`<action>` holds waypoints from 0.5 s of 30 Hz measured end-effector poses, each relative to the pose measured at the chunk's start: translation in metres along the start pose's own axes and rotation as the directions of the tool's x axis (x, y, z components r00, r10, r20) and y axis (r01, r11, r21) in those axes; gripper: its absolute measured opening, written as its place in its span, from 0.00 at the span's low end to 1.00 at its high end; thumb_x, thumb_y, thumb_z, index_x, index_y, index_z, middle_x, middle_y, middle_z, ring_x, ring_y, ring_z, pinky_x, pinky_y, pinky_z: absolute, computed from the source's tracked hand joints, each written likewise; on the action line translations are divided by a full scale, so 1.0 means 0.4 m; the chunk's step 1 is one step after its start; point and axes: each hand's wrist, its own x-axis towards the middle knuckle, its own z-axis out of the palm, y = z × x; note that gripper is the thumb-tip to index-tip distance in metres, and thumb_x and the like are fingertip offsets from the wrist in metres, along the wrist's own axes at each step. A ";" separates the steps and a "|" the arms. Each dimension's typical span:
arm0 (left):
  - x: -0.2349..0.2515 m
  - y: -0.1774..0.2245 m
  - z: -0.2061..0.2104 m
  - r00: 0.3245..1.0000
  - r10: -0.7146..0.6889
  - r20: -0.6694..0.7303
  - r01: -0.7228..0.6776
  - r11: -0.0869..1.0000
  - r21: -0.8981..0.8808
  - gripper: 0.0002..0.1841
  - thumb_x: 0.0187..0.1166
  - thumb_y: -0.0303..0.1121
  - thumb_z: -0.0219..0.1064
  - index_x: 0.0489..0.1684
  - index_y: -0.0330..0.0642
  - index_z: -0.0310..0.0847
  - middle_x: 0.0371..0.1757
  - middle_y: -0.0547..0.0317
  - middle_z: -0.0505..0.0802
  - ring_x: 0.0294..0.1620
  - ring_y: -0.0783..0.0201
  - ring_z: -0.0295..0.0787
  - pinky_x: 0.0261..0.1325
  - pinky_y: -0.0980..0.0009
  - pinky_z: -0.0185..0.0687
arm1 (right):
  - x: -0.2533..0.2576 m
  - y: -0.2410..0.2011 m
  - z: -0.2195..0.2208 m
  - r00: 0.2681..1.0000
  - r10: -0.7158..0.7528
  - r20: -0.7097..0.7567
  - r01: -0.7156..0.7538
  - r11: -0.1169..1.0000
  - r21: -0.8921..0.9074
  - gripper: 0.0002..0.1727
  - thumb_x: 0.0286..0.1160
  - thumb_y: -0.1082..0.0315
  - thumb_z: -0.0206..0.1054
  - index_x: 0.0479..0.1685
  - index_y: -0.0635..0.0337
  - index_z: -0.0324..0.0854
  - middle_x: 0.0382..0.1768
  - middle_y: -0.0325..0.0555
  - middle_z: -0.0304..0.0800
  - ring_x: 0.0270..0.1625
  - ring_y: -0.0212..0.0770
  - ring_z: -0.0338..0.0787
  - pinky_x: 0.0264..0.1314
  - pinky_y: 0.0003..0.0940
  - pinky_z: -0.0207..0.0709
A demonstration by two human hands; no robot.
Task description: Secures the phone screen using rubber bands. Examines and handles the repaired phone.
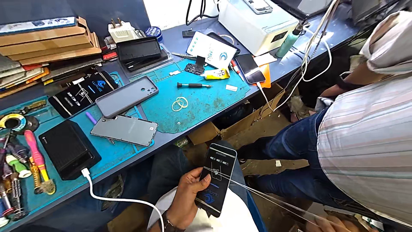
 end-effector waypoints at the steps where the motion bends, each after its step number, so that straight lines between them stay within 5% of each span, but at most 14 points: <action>1: -0.004 -0.003 0.004 0.997 0.072 0.014 -0.072 0.997 0.014 0.14 0.80 0.24 0.66 0.60 0.27 0.83 0.49 0.39 0.94 0.47 0.54 0.96 0.56 0.57 0.93 | 0.013 0.013 -0.019 0.998 0.061 -0.034 -0.060 0.998 0.031 0.26 0.83 0.44 0.58 0.34 0.54 0.93 0.29 0.37 0.91 0.29 0.31 0.88 0.33 0.26 0.81; 2: -0.007 -0.006 0.004 0.984 0.171 0.057 -0.173 0.984 0.039 0.14 0.78 0.23 0.67 0.60 0.26 0.84 0.48 0.40 0.95 0.47 0.55 0.96 0.56 0.59 0.93 | 0.027 0.031 -0.036 0.992 0.122 -0.014 -0.121 0.992 0.020 0.30 0.83 0.39 0.55 0.48 0.53 0.94 0.43 0.38 0.95 0.32 0.28 0.88 0.32 0.22 0.80; 4: -0.009 -0.003 -0.007 0.889 0.400 0.223 -0.438 0.886 0.155 0.15 0.77 0.24 0.71 0.60 0.28 0.86 0.50 0.45 0.96 0.50 0.59 0.96 0.58 0.62 0.92 | 0.058 0.072 -0.047 0.960 0.242 0.140 -0.233 0.969 -0.078 0.39 0.82 0.31 0.46 0.72 0.50 0.85 0.76 0.41 0.82 0.38 0.24 0.87 0.30 0.17 0.74; 6: -0.007 0.020 -0.028 0.716 0.519 0.468 -0.695 0.590 0.410 0.14 0.81 0.33 0.70 0.60 0.38 0.88 0.50 0.57 0.97 0.51 0.70 0.95 0.58 0.70 0.92 | 0.090 0.106 -0.011 0.887 0.370 0.278 -0.342 0.928 -0.145 0.46 0.77 0.26 0.46 0.80 0.53 0.76 0.86 0.47 0.68 0.42 0.26 0.87 0.29 0.18 0.74; 8: -0.009 0.056 -0.045 0.615 0.358 0.702 -0.781 0.158 0.604 0.12 0.88 0.38 0.63 0.59 0.46 0.88 0.47 0.60 0.97 0.46 0.70 0.95 0.52 0.69 0.92 | 0.115 0.128 0.040 0.782 0.519 0.347 -0.463 0.855 -0.235 0.47 0.77 0.28 0.51 0.82 0.57 0.73 0.88 0.52 0.65 0.45 0.32 0.90 0.32 0.21 0.79; 10: -0.014 0.066 -0.039 0.647 0.053 0.760 -0.737 -0.213 0.642 0.12 0.83 0.32 0.62 0.58 0.49 0.89 0.42 0.56 0.96 0.38 0.58 0.96 0.37 0.58 0.91 | 0.112 0.158 0.106 0.721 0.637 0.271 -0.463 0.735 -0.496 0.36 0.82 0.39 0.56 0.78 0.56 0.77 0.81 0.55 0.74 0.40 0.37 0.92 0.25 0.28 0.82; 12: -0.016 0.051 -0.016 0.771 -0.168 0.614 -0.635 -0.277 0.721 0.14 0.78 0.28 0.64 0.57 0.46 0.88 0.38 0.48 0.94 0.35 0.45 0.94 0.32 0.46 0.87 | 0.078 0.212 0.177 0.716 0.677 0.171 -0.336 0.549 -0.766 0.23 0.83 0.53 0.60 0.67 0.60 0.79 0.63 0.51 0.89 0.44 0.41 0.95 0.31 0.36 0.88; 15: -0.004 0.038 -0.024 0.860 -0.179 0.478 -0.486 0.002 0.874 0.13 0.77 0.31 0.64 0.56 0.47 0.90 0.40 0.49 0.95 0.42 0.48 0.94 0.44 0.43 0.85 | 0.023 0.288 0.193 0.717 0.640 0.276 0.096 0.302 -0.948 0.16 0.82 0.58 0.66 0.50 0.66 0.84 0.47 0.51 0.89 0.50 0.45 0.90 0.55 0.46 0.85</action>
